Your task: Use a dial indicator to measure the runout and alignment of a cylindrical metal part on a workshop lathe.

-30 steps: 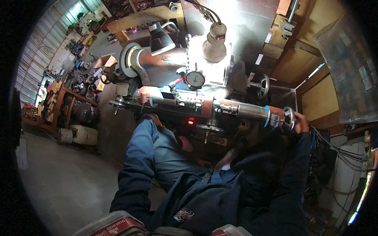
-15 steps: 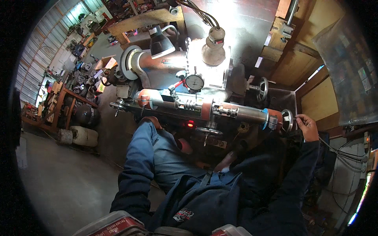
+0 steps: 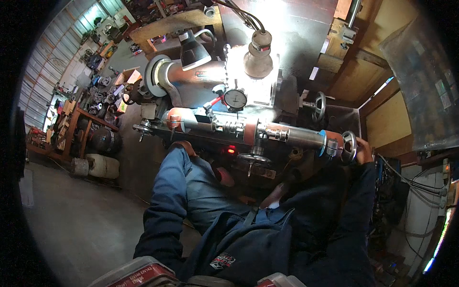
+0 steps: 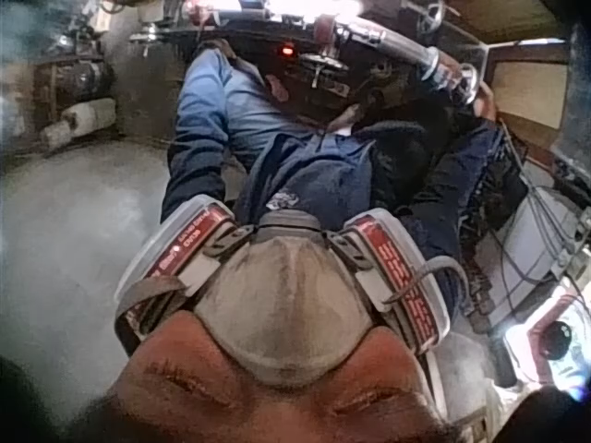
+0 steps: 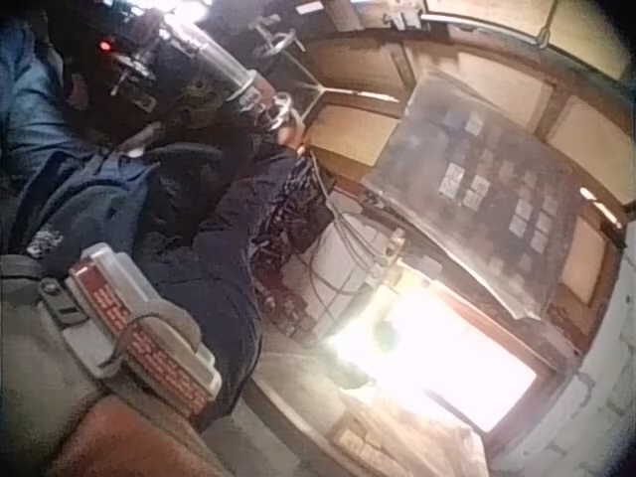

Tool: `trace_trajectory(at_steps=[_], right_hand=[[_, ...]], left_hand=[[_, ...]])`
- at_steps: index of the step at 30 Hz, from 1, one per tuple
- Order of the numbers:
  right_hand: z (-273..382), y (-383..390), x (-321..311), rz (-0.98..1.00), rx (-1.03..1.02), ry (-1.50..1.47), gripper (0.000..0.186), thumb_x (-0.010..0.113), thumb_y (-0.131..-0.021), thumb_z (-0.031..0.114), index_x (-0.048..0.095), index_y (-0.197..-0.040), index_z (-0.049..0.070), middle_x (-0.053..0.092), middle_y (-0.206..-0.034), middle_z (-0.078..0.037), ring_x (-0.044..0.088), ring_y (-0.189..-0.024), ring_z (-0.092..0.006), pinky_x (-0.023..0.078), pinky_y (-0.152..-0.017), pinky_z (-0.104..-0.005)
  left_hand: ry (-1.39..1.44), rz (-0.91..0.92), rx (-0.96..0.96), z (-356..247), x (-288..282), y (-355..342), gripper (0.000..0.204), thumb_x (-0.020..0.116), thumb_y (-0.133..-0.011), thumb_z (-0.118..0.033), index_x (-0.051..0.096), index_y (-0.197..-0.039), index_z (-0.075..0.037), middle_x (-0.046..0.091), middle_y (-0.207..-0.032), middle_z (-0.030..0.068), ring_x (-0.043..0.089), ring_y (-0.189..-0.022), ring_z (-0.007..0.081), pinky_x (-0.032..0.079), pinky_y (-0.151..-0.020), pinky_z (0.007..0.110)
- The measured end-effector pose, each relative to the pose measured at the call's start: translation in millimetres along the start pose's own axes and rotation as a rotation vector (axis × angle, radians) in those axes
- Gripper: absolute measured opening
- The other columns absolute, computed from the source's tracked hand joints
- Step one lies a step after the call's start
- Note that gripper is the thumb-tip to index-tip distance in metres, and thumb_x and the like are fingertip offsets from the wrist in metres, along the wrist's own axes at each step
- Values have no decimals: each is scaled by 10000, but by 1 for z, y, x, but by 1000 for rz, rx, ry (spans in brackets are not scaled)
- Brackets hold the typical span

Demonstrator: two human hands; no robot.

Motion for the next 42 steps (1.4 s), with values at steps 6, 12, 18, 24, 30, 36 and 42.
trace_trajectory(at_steps=[6, 12, 18, 24, 30, 36, 42], right_hand=[[-27, 22, -11, -42, -19, 645, 258, 602, -910, 174, 694, -1070, -6, 697, -913, -60, 632, -860, -141, 507, -776, -305], [9, 68, 8, -82, 95, 446, 276, 605, -926, 217, 694, -1045, -16, 693, -908, -60, 630, -835, -160, 488, -763, -305], [68, 92, 4, -137, 20, 288, 278, 631, -947, 276, 682, -1002, 8, 633, -778, 11, 551, -704, -89, 437, -671, -244], [69, 54, -4, -163, -40, 128, 245, 599, -977, 257, 677, -991, 26, 566, -727, 53, 483, -645, -48, 386, -605, -215], [81, 33, 11, -268, 60, 210, 315, 605, -970, 350, 676, -974, 43, 583, -780, 49, 486, -686, -45, 398, -622, -208], [52, 16, -6, -322, -3, 221, 369, 608, -961, 394, 674, -969, 32, 617, -833, 19, 533, -755, -70, 450, -694, -225], [18, -5, -7, -279, 77, 225, 333, 585, -982, 344, 681, -966, 26, 627, -852, 15, 549, -779, -87, 464, -716, -249]], left_hand=[[-36, -3, 30, -4, -1, -6, 627, 728, -790, -513, 641, -1250, -95, 567, -1363, 115, 541, -1256, 285, 431, -1044, 381], [-75, 63, 76, 2, 8, -19, 641, 730, -783, -520, 639, -1253, -93, 560, -1370, 117, 534, -1264, 283, 425, -1053, 384], [-33, -26, 18, -7, -7, 8, 609, 720, -798, -493, 636, -1261, -107, 544, -1391, 102, 525, -1275, 282, 412, -1068, 381], [-32, 25, 32, -4, -3, -1, 626, 710, -803, -497, 614, -1290, -116, 539, -1396, 97, 512, -1288, 284, 402, -1078, 379], [-31, -1, 20, 0, -2, 3, 594, 705, -808, -494, 637, -1260, -115, 557, -1377, 98, 523, -1277, 279, 408, -1071, 378], [-29, 14, 35, -3, 0, -1, 611, 708, -802, -509, 633, -1264, -117, 560, -1374, 89, 522, -1278, 278, 416, -1063, 382], [-37, -47, -18, 15, 11, -29, 624, 732, -790, -499, 635, -1257, -96, 560, -1370, 110, 535, -1263, 288, 422, -1056, 382]])
Point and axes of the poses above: each hand's wrist, its own y-axis away from the middle knuckle, its own x-axis out of the palm, z = x × y, the point moved 7 cm from there along -y, towards the middle knuckle
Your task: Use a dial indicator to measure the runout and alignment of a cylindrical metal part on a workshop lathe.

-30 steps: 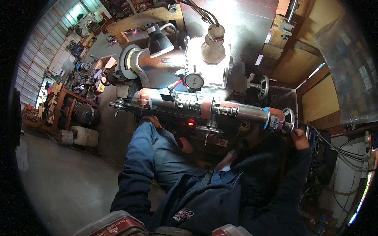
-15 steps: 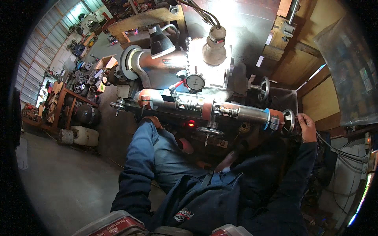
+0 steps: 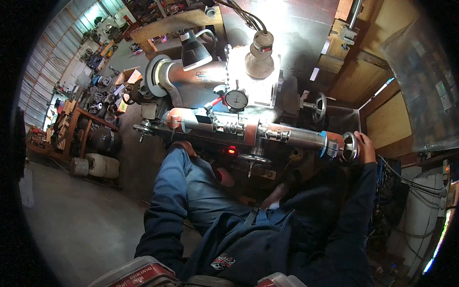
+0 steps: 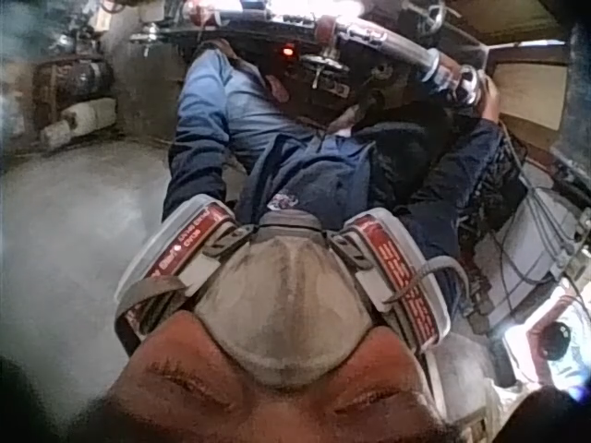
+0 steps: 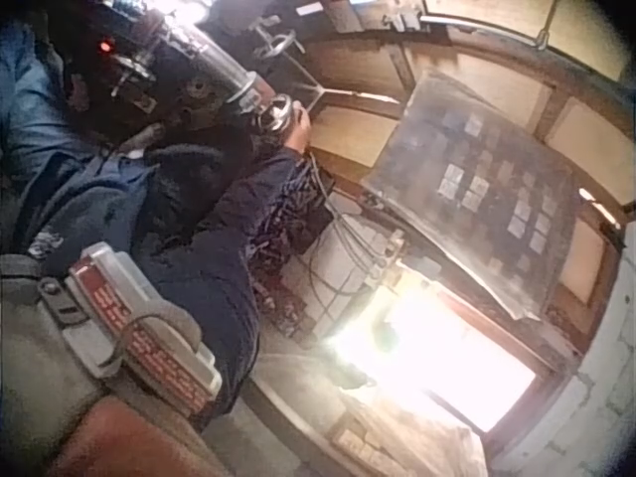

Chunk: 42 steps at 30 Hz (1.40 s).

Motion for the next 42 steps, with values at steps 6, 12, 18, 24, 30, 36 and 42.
trace_trajectory(at_steps=[6, 12, 18, 24, 30, 36, 42], right_hand=[[-35, -8, 0, 191, -88, 51, 238, 564, -955, 201, 665, -1069, 18, 676, -931, -19, 626, -811, -138, 513, -718, -314], [-42, 28, 16, 217, 163, -81, 194, 577, -923, 148, 698, -1003, 19, 694, -933, -38, 639, -828, -136, 498, -734, -290], [-30, 71, -7, 35, -154, 580, 276, 548, -955, 203, 662, -1053, -28, 721, -948, -112, 671, -851, -203, 502, -746, -337], [111, 154, -13, -94, -42, -76, 524, 403, -1027, 449, 608, -1128, -23, 684, -934, -104, 654, -877, -223, 494, -746, -337], [243, 205, 162, 342, -748, 136, 570, 215, -1033, 426, 584, -1226, 37, 574, -1245, -152, 475, -1225, -323, 320, -1067, -432], [250, 195, 147, 578, -615, 95, 593, 691, -844, 279, 490, -1351, 45, 552, -1289, -169, 438, -1301, -340, 318, -1101, -438], [123, 73, 21, -429, -242, 538, 513, 498, -1000, 327, 456, -1355, -41, 579, -1235, -284, 572, -1141, -399, 450, -961, -424]], left_hand=[[34, 31, 44, -13, -11, 19, 635, 744, -784, -485, 631, -1255, -74, 573, -1351, 127, 545, -1252, 288, 437, -1041, 384], [24, 44, 66, -17, -15, 25, 645, 748, -778, -488, 626, -1266, -83, 564, -1357, 138, 542, -1254, 291, 437, -1041, 386], [27, -75, 19, -24, -19, 59, 585, 747, -777, -457, 650, -1232, -103, 590, -1315, 156, 561, -1228, 306, 452, -1021, 398], [308, -274, 658, -139, -14, 193, 415, 691, -783, -263, 655, -1129, -37, 688, -1074, 159, 643, -1009, 362, 509, -874, 431], [1190, -388, 1410, -267, -17, 329, 385, 549, -903, 28, 508, -1285, 9, 560, -1274, 187, 559, -1190, 298, 441, -996, 376], [1270, -439, 1275, -232, -18, 302, 179, 562, -933, 33, 645, -1085, -15, 629, -926, 51, 592, -833, 103, 484, -767, 247], [1246, -897, 954, -169, -53, 263, 111, 619, -941, -63, 682, -1011, -4, 602, -796, 13, 537, -736, 64, 447, -672, 212]])
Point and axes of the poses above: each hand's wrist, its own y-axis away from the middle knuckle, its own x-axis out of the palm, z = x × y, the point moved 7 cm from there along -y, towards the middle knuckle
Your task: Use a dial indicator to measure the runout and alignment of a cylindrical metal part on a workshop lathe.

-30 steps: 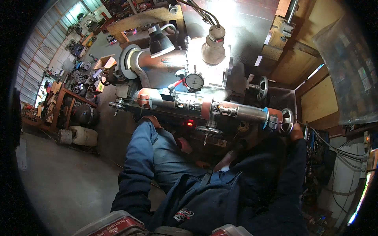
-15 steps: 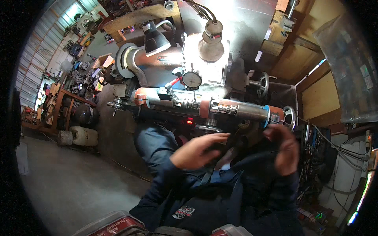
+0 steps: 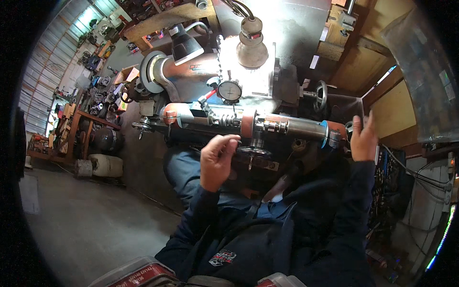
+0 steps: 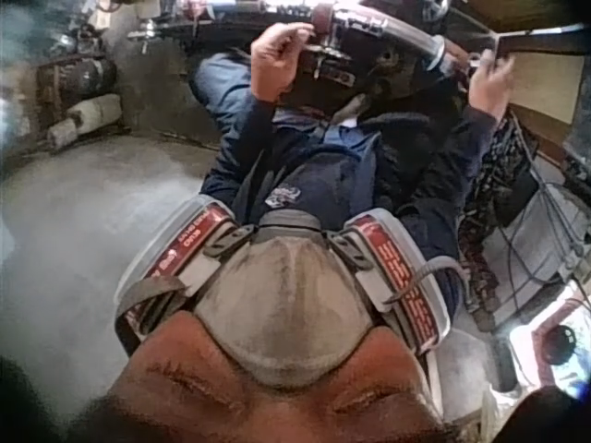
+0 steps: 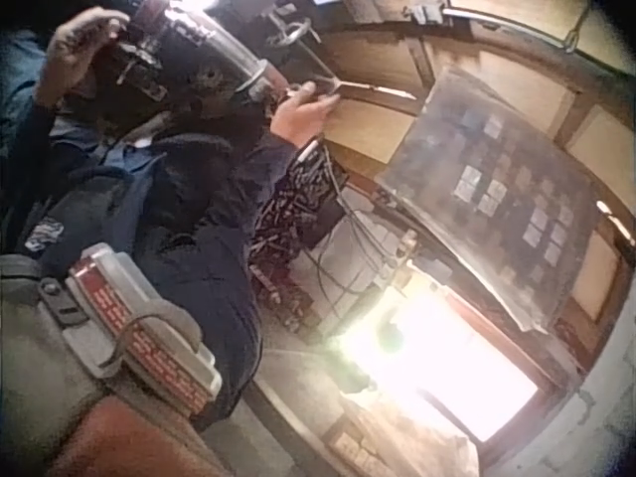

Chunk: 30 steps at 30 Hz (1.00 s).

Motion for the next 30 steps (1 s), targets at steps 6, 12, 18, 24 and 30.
trace_trajectory(at_steps=[6, 12, 18, 24, 30], right_hand=[[-5, 23, 19, 14, 13, 49, 363, 442, -1022, 290, 589, -1227, 29, 644, -1139, -231, 620, -1050, -409, 502, -871, -433], [14, 50, 12, -132, -93, -178, 355, 398, -1041, 265, 556, -1254, 29, 641, -1140, -231, 622, -1057, -412, 502, -875, -433], [3, 51, 14, -168, -94, -149, 389, 379, -1046, 307, 551, -1266, 35, 638, -1151, -229, 618, -1068, -419, 498, -881, -436], [7, 51, 13, -157, -93, -209, 406, 376, -1045, 330, 553, -1273, 45, 643, -1149, -228, 618, -1076, -416, 499, -884, -442], [8, 52, 13, -182, -97, -167, 412, 378, -1045, 341, 556, -1272, 47, 645, -1153, -226, 624, -1079, -406, 501, -884, -437]], left_hand=[[-208, -287, 107, 7, -16, -30, 153, 673, -901, -133, 694, -941, 13, 664, -797, 132, 642, -679, 203, 495, -645, 297], [-187, -342, 42, 31, -10, -34, 180, 672, -908, -125, 691, -977, 40, 717, -856, 133, 674, -787, 148, 517, -732, 276], [-197, -336, 39, 28, -11, -34, 162, 660, -896, -110, 686, -936, 45, 703, -858, 179, 708, -787, 249, 531, -725, 314], [-239, -308, 56, 20, -11, -35, 151, 658, -889, -102, 680, -943, 37, 690, -857, 180, 697, -774, 304, 536, -718, 335], [-553, -258, 240, -1, -1, -35, 102, 675, -832, -87, 665, -871, 6, 662, -801, 169, 668, -728, 338, 532, -674, 377]])
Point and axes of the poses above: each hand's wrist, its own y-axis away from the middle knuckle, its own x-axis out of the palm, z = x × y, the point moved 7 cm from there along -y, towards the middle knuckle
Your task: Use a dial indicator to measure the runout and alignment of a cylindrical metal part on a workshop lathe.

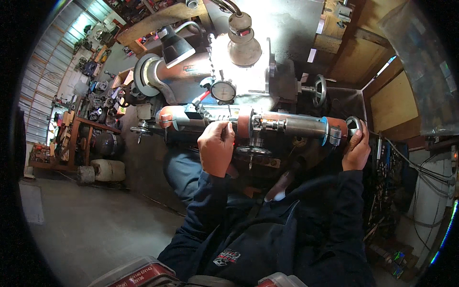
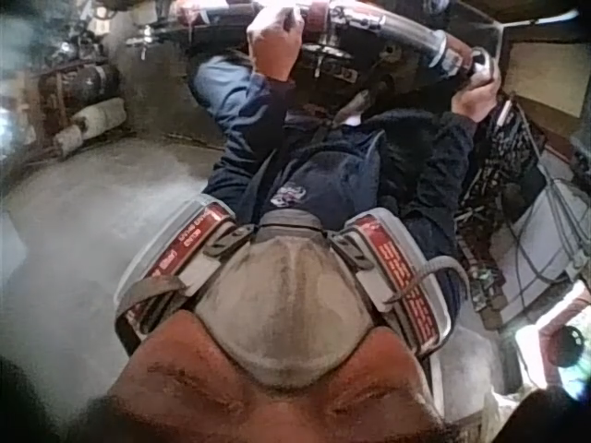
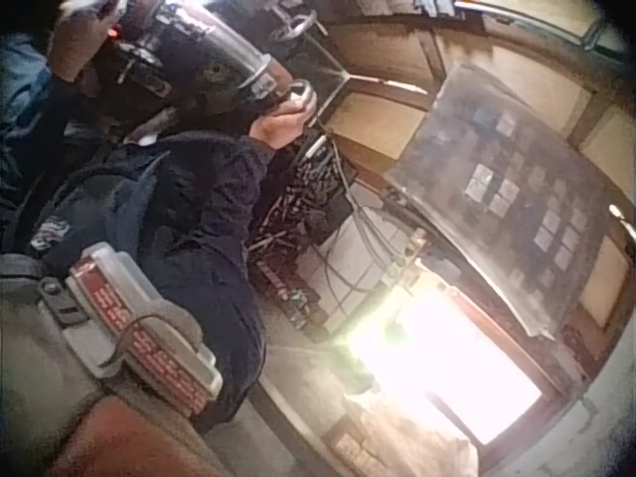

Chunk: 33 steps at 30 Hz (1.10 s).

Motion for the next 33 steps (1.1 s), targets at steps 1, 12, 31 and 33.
trace_trajectory(at_steps=[1, 12, 31, 33], right_hand=[[1, 0, 0, -2, 0, -12, 413, 378, -1046, 342, 556, -1272, 47, 646, -1152, -227, 626, -1079, -404, 502, -882, -436], [-4, 2, 1, 1, 10, 14, 409, 379, -1048, 329, 544, -1280, 36, 646, -1152, -229, 636, -1066, -388, 507, -869, -427], [0, 1, 1, -10, -2, -6, 405, 385, -1047, 327, 557, -1266, 33, 648, -1144, -223, 633, -1064, -385, 496, -898, -419], [-2, 1, 1, -20, 1, 5, 402, 390, -1046, 322, 560, -1262, 29, 647, -1152, -222, 633, -1065, -377, 496, -901, -419]], left_hand=[[0, -1, -1, -2, 0, 0, 102, 675, -832, -87, 665, -871, 6, 662, -801, 169, 668, -728, 338, 532, -674, 377], [-20, 155, 33, 0, -2, -13, 109, 622, -888, -112, 611, -864, -5, 634, -778, 174, 630, -753, 376, 500, -684, 410], [7, 386, 178, 12, 5, -18, 82, 620, -882, -104, 577, -888, -35, 627, -826, 159, 623, -792, 366, 490, -680, 434], [-31, 363, 163, 9, 6, -16, 75, 620, -879, -102, 575, -885, -41, 626, -820, 151, 624, -790, 358, 492, -680, 431]])
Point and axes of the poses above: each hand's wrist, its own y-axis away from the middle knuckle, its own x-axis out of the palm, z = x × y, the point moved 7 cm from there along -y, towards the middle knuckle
